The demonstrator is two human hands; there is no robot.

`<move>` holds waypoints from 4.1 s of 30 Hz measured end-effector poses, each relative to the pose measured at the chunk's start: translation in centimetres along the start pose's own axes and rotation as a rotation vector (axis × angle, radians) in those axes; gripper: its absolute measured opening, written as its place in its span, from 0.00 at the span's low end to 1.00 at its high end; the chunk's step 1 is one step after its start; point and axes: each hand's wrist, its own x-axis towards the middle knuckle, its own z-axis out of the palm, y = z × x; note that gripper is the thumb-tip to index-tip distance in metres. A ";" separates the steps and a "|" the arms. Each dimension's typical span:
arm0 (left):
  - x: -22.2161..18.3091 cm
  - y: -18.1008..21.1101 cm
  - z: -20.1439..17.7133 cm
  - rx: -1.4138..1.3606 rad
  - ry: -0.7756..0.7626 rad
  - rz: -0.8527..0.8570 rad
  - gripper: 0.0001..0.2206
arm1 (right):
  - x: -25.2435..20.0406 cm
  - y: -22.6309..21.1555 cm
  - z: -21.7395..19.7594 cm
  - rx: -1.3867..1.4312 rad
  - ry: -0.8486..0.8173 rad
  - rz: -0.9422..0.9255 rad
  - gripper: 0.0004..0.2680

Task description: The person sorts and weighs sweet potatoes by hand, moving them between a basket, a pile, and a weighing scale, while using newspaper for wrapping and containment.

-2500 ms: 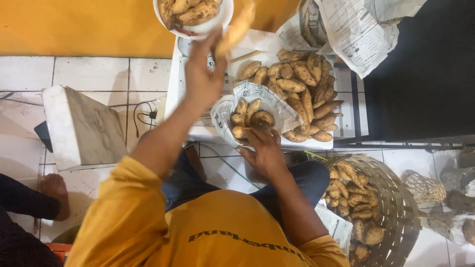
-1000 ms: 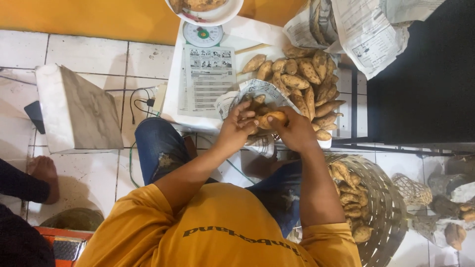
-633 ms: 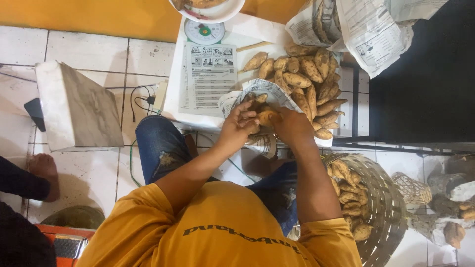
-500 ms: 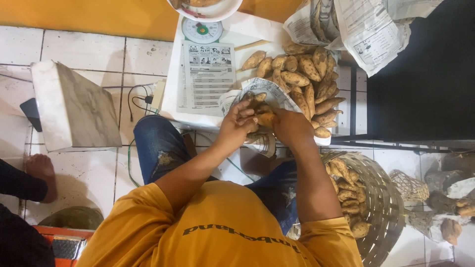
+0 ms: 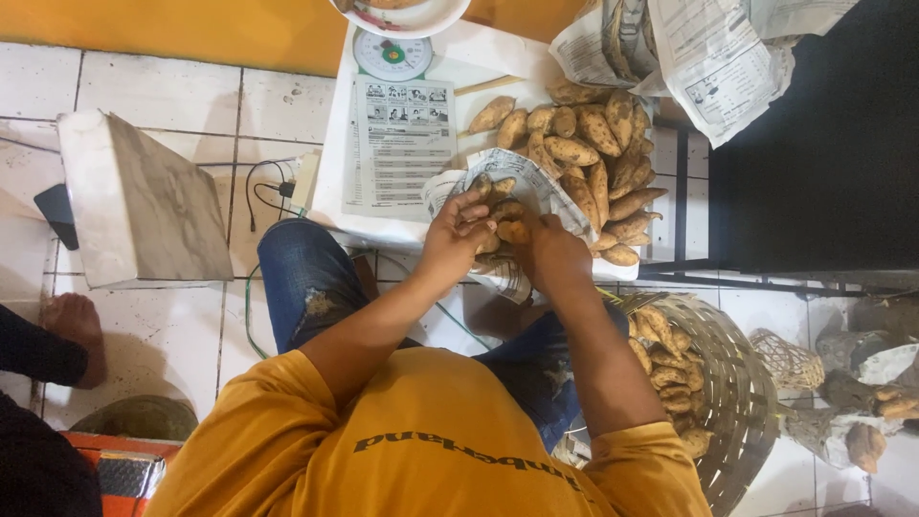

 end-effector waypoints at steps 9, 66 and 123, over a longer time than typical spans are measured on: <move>0.1 0.0 -0.4 0.020 -0.005 -0.020 0.29 | 2.4 2.2 1.8 -0.215 0.083 -0.174 0.22; 8.8 -0.2 -8.5 1.347 0.561 -0.207 0.33 | 2.7 1.8 12.6 2.160 0.313 0.592 0.19; 9.7 -3.7 -9.4 1.422 0.724 0.069 0.34 | 27.1 -1.0 -2.0 1.965 0.550 0.428 0.29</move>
